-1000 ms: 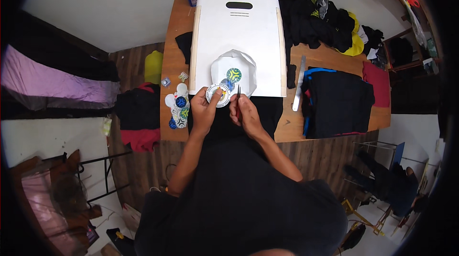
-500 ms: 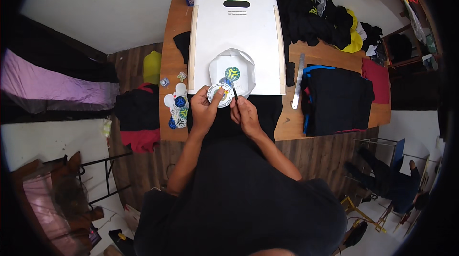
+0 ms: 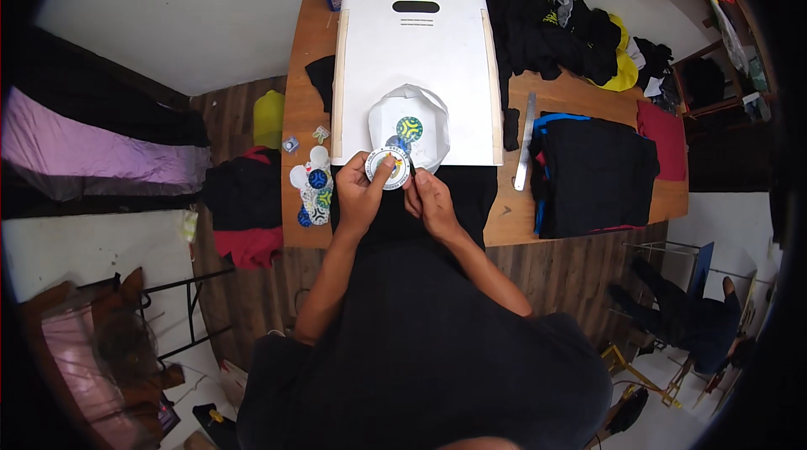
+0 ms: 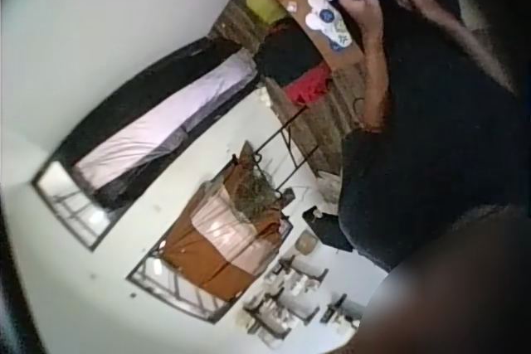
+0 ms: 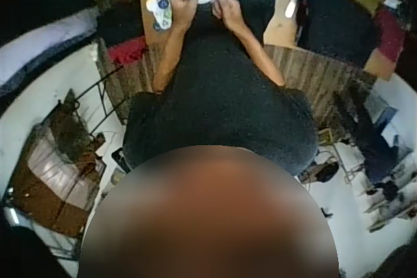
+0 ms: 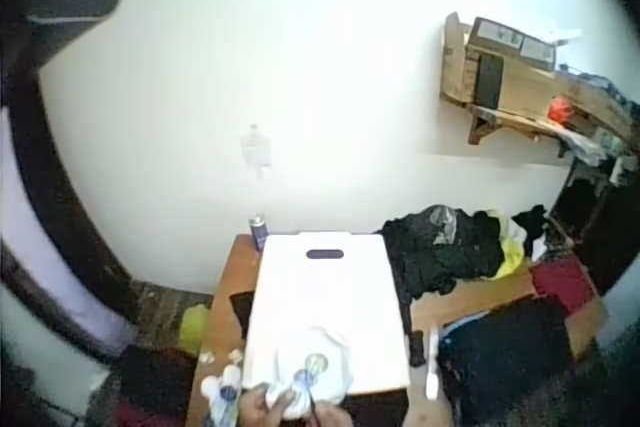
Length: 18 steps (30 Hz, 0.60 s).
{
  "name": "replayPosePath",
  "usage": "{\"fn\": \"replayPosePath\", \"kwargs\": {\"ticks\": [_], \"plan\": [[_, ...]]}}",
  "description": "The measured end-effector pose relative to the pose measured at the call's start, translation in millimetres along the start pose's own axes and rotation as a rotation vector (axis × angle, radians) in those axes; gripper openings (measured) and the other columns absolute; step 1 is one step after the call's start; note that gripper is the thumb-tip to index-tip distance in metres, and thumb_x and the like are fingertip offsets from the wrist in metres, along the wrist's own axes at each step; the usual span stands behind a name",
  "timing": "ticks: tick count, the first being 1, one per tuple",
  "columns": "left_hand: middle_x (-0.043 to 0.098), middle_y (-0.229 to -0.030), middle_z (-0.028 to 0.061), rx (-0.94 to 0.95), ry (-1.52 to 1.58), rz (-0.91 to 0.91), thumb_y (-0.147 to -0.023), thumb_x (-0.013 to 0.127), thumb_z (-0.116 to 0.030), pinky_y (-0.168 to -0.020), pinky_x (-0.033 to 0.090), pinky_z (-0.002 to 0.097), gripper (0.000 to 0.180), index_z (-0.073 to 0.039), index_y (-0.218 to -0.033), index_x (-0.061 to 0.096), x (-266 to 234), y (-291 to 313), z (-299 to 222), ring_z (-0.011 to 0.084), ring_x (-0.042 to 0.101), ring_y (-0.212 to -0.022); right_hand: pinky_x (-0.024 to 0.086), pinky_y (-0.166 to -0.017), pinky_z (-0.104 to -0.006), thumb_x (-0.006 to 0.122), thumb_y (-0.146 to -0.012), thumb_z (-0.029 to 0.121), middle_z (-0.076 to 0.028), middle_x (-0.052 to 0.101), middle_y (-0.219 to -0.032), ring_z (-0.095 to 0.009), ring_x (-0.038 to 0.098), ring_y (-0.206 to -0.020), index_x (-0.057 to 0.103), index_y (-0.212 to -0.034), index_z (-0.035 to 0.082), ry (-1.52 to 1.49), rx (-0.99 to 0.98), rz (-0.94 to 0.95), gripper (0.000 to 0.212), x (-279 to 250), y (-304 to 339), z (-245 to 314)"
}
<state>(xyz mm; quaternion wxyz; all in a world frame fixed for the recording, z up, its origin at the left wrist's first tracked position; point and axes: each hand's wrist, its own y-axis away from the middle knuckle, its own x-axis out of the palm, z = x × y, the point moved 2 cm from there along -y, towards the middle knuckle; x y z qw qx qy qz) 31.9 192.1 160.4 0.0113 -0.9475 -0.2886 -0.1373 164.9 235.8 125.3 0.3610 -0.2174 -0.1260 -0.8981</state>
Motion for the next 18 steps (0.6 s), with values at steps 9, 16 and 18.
{"fn": "replayPosePath", "kwargs": {"ticks": [9,16,18], "plan": [[0.065,-0.081,0.0037,0.017,-0.002,0.008,-0.092,0.066,-0.009,-0.064,0.045,0.0187,0.013,0.002,-0.087,0.061,0.9,-0.6,0.5,0.0040,0.058,-0.072,0.030,-0.046,-0.0223,0.034,-0.105,0.036,0.002,0.034,-0.056,-0.007,0.030,-0.046,0.052,-0.093,0.003,-0.013,-0.007,-0.003,0.040,-1.0,-0.8,0.3],[0.066,-0.082,0.0044,-0.049,-0.028,0.058,-0.092,0.066,-0.009,-0.065,0.046,0.0189,0.013,0.002,-0.088,0.062,3.0,-1.3,1.8,0.0047,0.059,-0.072,0.030,-0.046,-0.0226,0.034,-0.105,0.036,0.002,0.034,-0.056,-0.007,0.031,-0.047,0.052,-0.093,0.003,-0.005,-0.013,0.006,0.039,-3.7,-2.2,-3.6],[0.066,-0.082,0.0046,0.023,-0.011,0.019,-0.092,0.066,-0.009,-0.065,0.046,0.0190,0.012,0.002,-0.088,0.062,2.5,-1.3,0.8,0.0047,0.060,-0.072,0.030,-0.046,-0.0226,0.034,-0.105,0.036,0.002,0.034,-0.057,-0.007,0.031,-0.047,0.051,-0.093,0.003,-0.004,-0.015,0.008,0.039,-4.3,-2.3,-4.2]]}}
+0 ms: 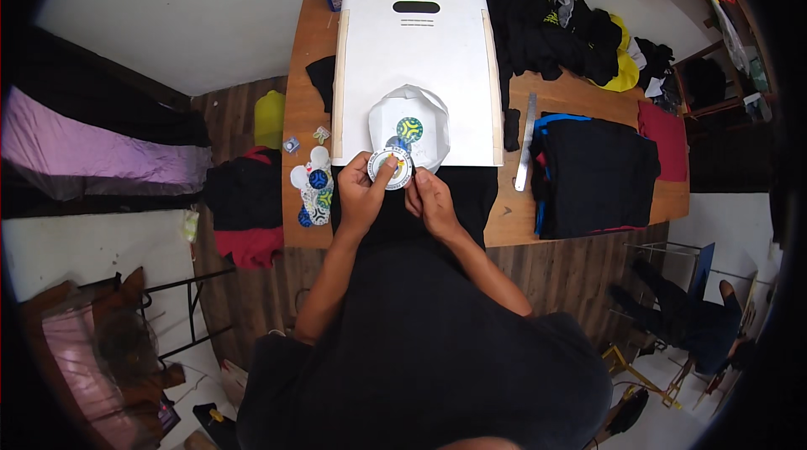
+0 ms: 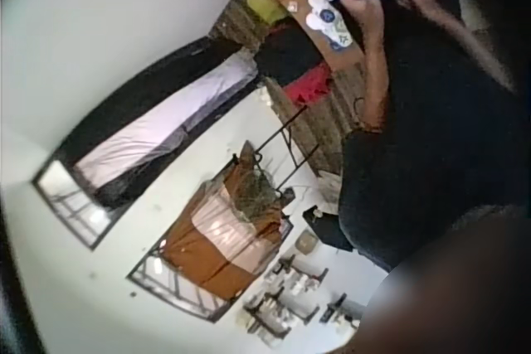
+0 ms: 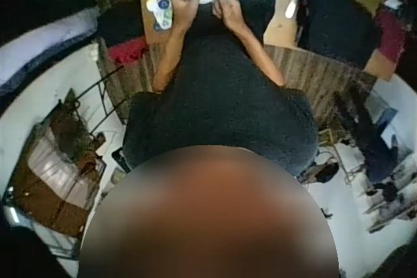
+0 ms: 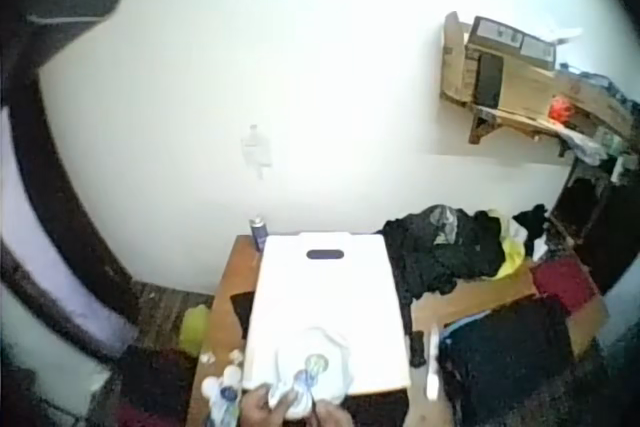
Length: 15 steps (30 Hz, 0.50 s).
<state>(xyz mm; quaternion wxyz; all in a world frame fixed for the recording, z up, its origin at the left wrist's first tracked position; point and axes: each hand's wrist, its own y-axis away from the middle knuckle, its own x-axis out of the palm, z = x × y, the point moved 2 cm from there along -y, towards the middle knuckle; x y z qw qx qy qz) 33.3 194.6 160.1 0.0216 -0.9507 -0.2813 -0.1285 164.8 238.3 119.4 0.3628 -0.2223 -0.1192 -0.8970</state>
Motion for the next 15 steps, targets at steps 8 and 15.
{"fn": "replayPosePath", "kwargs": {"ticks": [8,15], "plan": [[0.066,-0.082,0.0042,-0.008,-0.004,-0.004,-0.091,0.066,-0.009,-0.065,0.046,0.0190,0.012,0.002,-0.088,0.061,1.1,-1.2,2.8,0.0044,0.059,-0.072,0.030,-0.045,-0.0224,0.034,-0.105,0.036,0.002,0.035,-0.057,-0.007,0.031,-0.047,0.051,-0.094,0.003,-0.042,-0.076,0.013,0.039,-0.8,0.4,-0.4],[0.065,-0.082,0.0033,-0.020,0.010,0.006,-0.091,0.065,-0.008,-0.065,0.045,0.0190,0.011,0.002,-0.088,0.061,3.3,-1.9,4.3,0.0039,0.057,-0.073,0.030,-0.045,-0.0223,0.033,-0.106,0.035,0.002,0.035,-0.056,-0.007,0.031,-0.046,0.051,-0.092,0.003,-0.015,-0.017,-0.035,0.038,-0.6,-1.1,-1.7]]}}
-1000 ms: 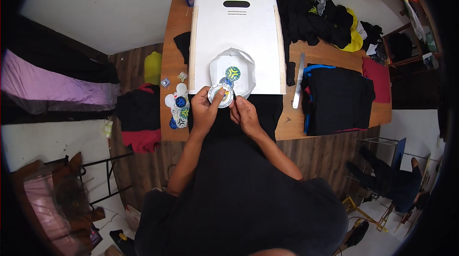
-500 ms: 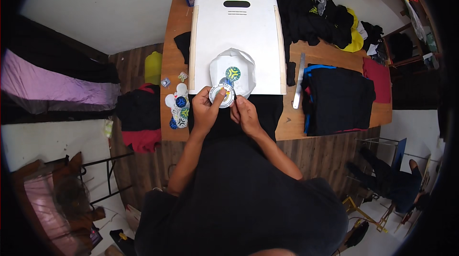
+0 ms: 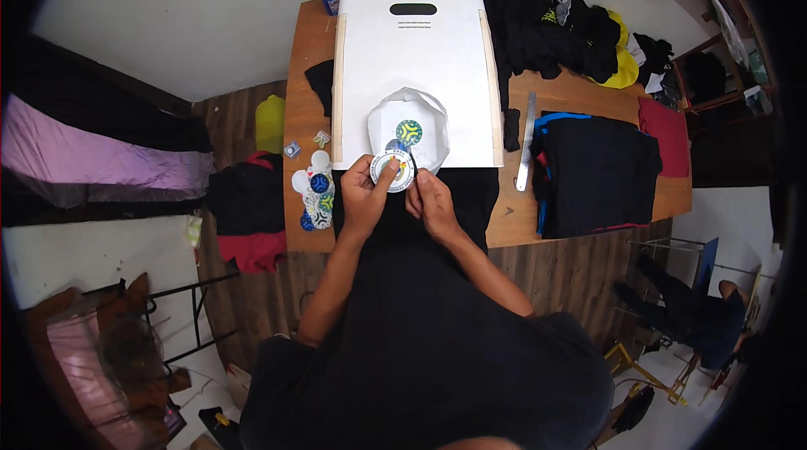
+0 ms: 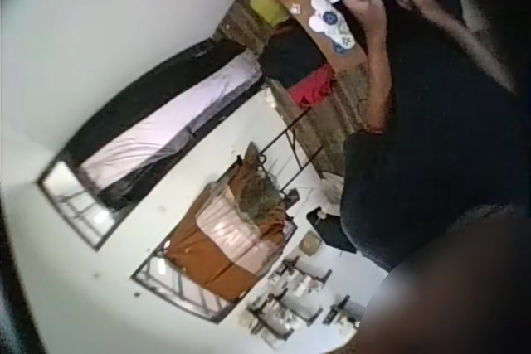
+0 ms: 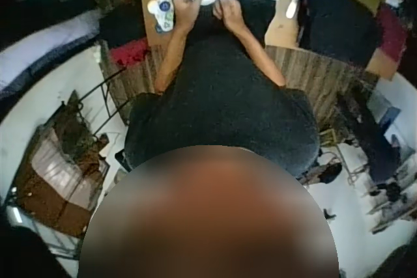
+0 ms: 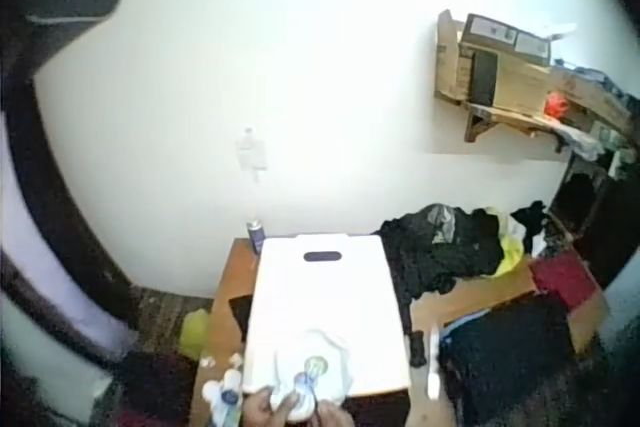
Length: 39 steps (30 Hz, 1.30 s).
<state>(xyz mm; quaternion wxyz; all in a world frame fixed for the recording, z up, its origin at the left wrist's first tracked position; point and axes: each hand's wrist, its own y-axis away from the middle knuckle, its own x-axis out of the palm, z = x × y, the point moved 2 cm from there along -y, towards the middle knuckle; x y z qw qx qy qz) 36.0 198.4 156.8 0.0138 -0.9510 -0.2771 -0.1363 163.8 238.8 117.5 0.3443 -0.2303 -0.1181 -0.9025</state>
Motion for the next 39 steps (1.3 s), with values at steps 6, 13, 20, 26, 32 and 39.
{"fn": "replayPosePath", "kwargs": {"ticks": [6,13,20,26,32,39], "plan": [[0.066,-0.085,0.0043,-0.023,0.005,-0.004,-0.092,0.065,-0.009,-0.067,0.046,0.0194,0.012,0.003,-0.092,0.062,1.5,0.0,-2.5,0.0050,0.059,-0.075,0.030,-0.045,-0.0223,0.033,-0.106,0.036,0.002,0.034,-0.056,-0.007,0.031,-0.046,0.050,-0.092,0.003,-0.035,0.013,-0.032,0.040,-2.4,0.9,5.7],[0.067,-0.086,0.0051,-0.107,-0.009,0.039,-0.092,0.065,-0.009,-0.068,0.047,0.0199,0.013,0.003,-0.093,0.062,2.6,1.1,-2.4,0.0056,0.060,-0.076,0.030,-0.045,-0.0228,0.032,-0.106,0.038,0.002,0.034,-0.056,-0.007,0.031,-0.046,0.050,-0.092,0.003,-0.018,0.038,0.012,0.042,-2.3,1.5,5.5],[0.066,-0.081,0.0035,-0.050,-0.002,0.003,-0.091,0.065,-0.008,-0.065,0.047,0.0195,0.010,0.002,-0.090,0.062,-1.5,2.1,-2.4,0.0050,0.060,-0.071,0.031,-0.045,-0.0227,0.033,-0.105,0.039,0.001,0.034,-0.055,-0.008,0.031,-0.045,0.051,-0.092,0.003,-0.055,-0.015,0.077,0.042,-2.6,1.8,4.9],[0.065,-0.078,0.0021,-0.039,-0.032,-0.009,-0.089,0.066,-0.008,-0.062,0.045,0.0191,0.010,0.000,-0.085,0.062,-3.0,2.0,0.3,0.0039,0.057,-0.069,0.031,-0.045,-0.0222,0.033,-0.105,0.039,0.001,0.033,-0.055,-0.007,0.031,-0.046,0.051,-0.092,0.003,-0.061,0.010,0.082,0.042,-3.2,3.5,3.4],[0.063,-0.075,0.0004,0.012,-0.071,-0.010,-0.089,0.067,-0.009,-0.059,0.042,0.0191,0.012,0.000,-0.083,0.061,-2.7,2.5,-0.7,0.0028,0.054,-0.066,0.031,-0.045,-0.0221,0.033,-0.105,0.039,0.001,0.034,-0.055,-0.007,0.031,-0.045,0.051,-0.092,0.003,-0.059,0.008,0.085,0.042,-4.4,3.7,3.5],[0.062,-0.074,0.0000,0.024,-0.075,-0.010,-0.089,0.068,-0.008,-0.058,0.042,0.0188,0.013,0.000,-0.081,0.060,-2.9,2.7,0.1,0.0024,0.053,-0.065,0.031,-0.045,-0.0221,0.033,-0.105,0.038,0.001,0.033,-0.055,-0.007,0.031,-0.045,0.050,-0.092,0.004,-0.022,0.068,0.075,0.041,-3.7,3.7,1.7]]}}
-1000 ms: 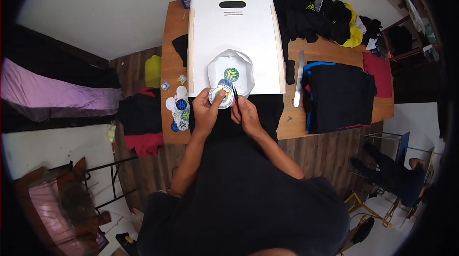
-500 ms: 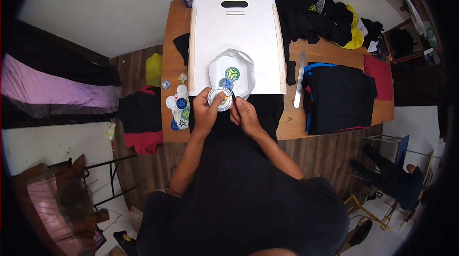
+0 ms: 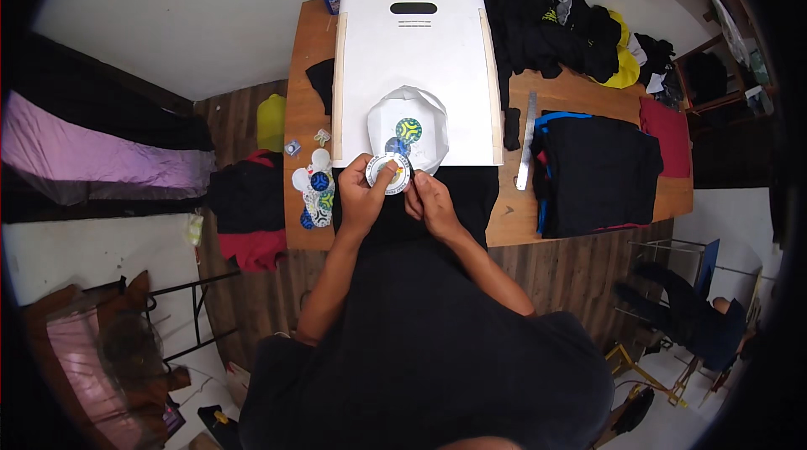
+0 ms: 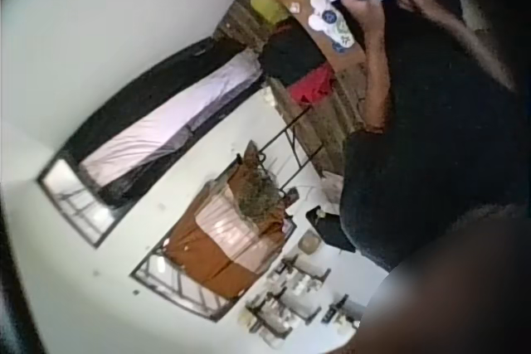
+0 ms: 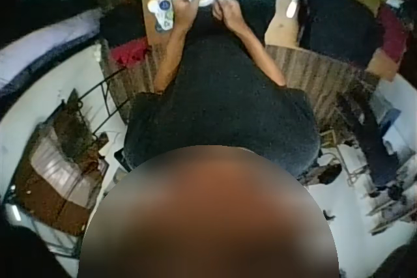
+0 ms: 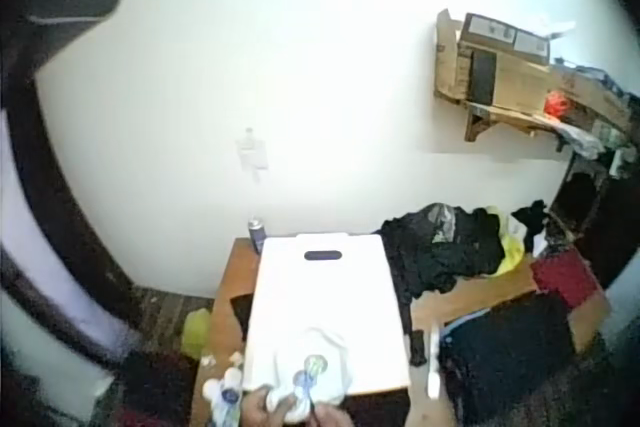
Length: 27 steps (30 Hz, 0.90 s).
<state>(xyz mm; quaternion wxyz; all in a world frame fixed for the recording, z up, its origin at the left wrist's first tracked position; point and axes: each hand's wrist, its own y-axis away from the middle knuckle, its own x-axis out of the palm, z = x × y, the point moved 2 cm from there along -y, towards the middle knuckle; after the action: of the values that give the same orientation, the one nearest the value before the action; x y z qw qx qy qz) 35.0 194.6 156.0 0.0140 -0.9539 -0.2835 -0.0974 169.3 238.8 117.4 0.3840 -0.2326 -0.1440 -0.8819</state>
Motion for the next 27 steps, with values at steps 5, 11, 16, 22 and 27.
{"fn": "replayPosePath", "kwargs": {"ticks": [5,11,16,22,27], "plan": [[0.062,-0.073,-0.0001,-0.004,-0.003,-0.003,-0.088,0.068,-0.008,-0.057,0.041,0.0188,0.014,0.000,-0.080,0.060,0.0,1.0,0.7,0.0023,0.053,-0.065,0.031,-0.044,-0.0222,0.033,-0.105,0.039,0.002,0.033,-0.054,-0.007,0.030,-0.045,0.050,-0.091,0.004,-0.033,-0.068,0.028,0.042,0.7,0.4,1.6],[0.062,-0.073,-0.0002,-0.003,0.008,0.003,-0.088,0.068,-0.008,-0.057,0.041,0.0188,0.014,-0.001,-0.079,0.059,-0.3,0.7,1.7,0.0023,0.053,-0.065,0.030,-0.045,-0.0225,0.033,-0.105,0.039,0.002,0.033,-0.055,-0.007,0.030,-0.045,0.050,-0.091,0.004,-0.015,-0.068,0.012,0.042,0.9,1.1,1.5],[0.062,-0.073,-0.0002,-0.077,-0.017,0.042,-0.088,0.068,-0.007,-0.057,0.041,0.0189,0.014,-0.001,-0.079,0.059,0.4,0.8,3.6,0.0024,0.053,-0.065,0.030,-0.045,-0.0227,0.034,-0.105,0.039,0.002,0.034,-0.055,-0.007,0.030,-0.045,0.050,-0.091,0.004,0.025,0.008,-0.016,0.041,0.3,1.0,0.9],[0.061,-0.072,-0.0004,-0.075,-0.032,0.039,-0.088,0.068,-0.007,-0.057,0.041,0.0187,0.015,-0.001,-0.079,0.059,-0.1,0.5,3.9,0.0020,0.052,-0.064,0.029,-0.045,-0.0225,0.033,-0.105,0.039,0.002,0.034,-0.055,-0.007,0.030,-0.045,0.050,-0.091,0.004,0.012,0.018,-0.019,0.041,1.5,1.0,2.1],[0.061,-0.072,-0.0008,-0.004,-0.011,-0.006,-0.088,0.068,-0.008,-0.057,0.040,0.0186,0.016,-0.001,-0.078,0.059,-1.2,0.1,4.1,0.0016,0.051,-0.064,0.029,-0.045,-0.0223,0.033,-0.105,0.038,0.002,0.034,-0.056,-0.007,0.030,-0.046,0.050,-0.090,0.004,0.017,0.018,-0.028,0.040,1.8,1.2,3.2]]}}
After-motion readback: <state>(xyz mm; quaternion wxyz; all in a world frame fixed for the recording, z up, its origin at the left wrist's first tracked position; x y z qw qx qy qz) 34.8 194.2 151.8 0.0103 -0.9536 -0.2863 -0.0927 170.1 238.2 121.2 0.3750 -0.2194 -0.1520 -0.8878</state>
